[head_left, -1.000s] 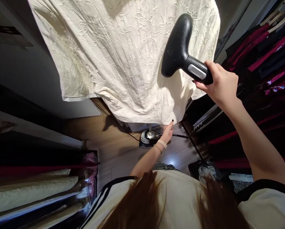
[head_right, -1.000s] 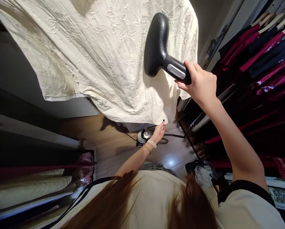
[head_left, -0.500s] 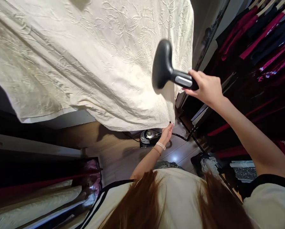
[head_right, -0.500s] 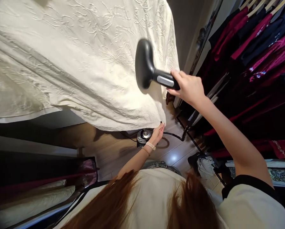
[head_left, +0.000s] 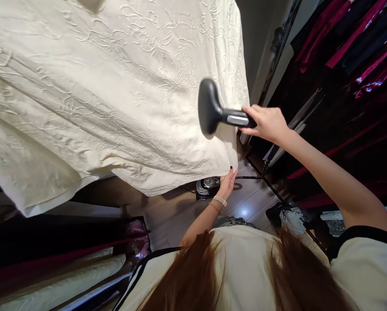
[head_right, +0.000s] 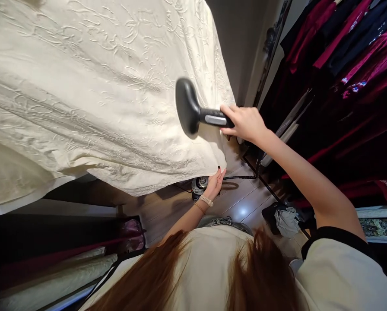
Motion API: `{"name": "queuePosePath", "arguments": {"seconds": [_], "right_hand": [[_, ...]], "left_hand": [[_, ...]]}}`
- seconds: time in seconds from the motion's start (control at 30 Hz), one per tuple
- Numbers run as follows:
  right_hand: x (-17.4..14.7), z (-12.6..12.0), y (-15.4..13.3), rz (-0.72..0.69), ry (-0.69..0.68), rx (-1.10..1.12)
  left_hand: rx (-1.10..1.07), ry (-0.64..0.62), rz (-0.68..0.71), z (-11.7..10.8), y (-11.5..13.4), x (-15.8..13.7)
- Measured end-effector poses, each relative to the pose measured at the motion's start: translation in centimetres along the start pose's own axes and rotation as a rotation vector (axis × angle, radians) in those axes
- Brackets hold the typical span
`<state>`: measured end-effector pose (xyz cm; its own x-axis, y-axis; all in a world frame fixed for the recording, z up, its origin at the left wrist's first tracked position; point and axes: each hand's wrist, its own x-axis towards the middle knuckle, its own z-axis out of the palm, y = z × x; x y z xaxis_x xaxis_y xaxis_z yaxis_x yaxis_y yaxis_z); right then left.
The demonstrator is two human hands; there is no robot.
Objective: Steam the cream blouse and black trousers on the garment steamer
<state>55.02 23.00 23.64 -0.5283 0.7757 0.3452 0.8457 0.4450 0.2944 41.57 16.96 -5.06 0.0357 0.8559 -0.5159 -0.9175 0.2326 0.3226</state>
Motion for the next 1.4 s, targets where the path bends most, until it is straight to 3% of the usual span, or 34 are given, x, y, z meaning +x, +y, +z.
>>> {"name": "queuePosePath", "arguments": {"seconds": [0.13, 0.43, 0.53, 0.67, 0.77, 0.83, 0.93, 1.13, 1.23, 1.4], "right_hand": [[-1.0, 2.1, -0.2, -0.087, -0.096, 0.002], [2.9, -0.1, 0.1, 0.073, 0.142, 0.104], [0.7, 2.1, -1.3, 0.065, 0.105, 0.189], [-3.6, 6.7, -3.9, -0.032, -0.102, 0.254], [-4.8, 8.4, -5.0, -0.098, -0.205, 0.219], [-4.2, 7.9, -5.0, -0.112, -0.197, 0.176], [-1.8, 5.1, -4.2, -0.079, -0.098, 0.122], [2.0, -1.2, -3.3, 0.122, 0.129, 0.096], [1.3, -1.2, -3.7, 0.191, 0.173, 0.119], [-2.6, 2.5, -5.7, 0.152, 0.077, 0.160]], "left_hand": [[0.006, 0.017, 0.045, 0.0, -0.2, 0.2], [0.103, 0.023, 0.110, -1.2, 0.5, -0.8], [0.106, 0.037, 0.146, -1.3, 0.5, -0.9], [0.104, 0.069, 0.169, -1.5, 0.4, -0.6], [0.105, 0.093, 0.183, -2.0, 0.6, -0.4], [0.105, 0.112, 0.181, -2.4, 0.9, -0.3], [0.104, 0.134, 0.175, -3.1, 1.7, -0.7], [0.111, 0.115, 0.172, -4.1, 2.4, -1.9], [0.116, 0.101, 0.159, -4.3, 2.3, -2.3], [0.127, 0.073, 0.122, -4.1, 1.7, -2.3]]}}
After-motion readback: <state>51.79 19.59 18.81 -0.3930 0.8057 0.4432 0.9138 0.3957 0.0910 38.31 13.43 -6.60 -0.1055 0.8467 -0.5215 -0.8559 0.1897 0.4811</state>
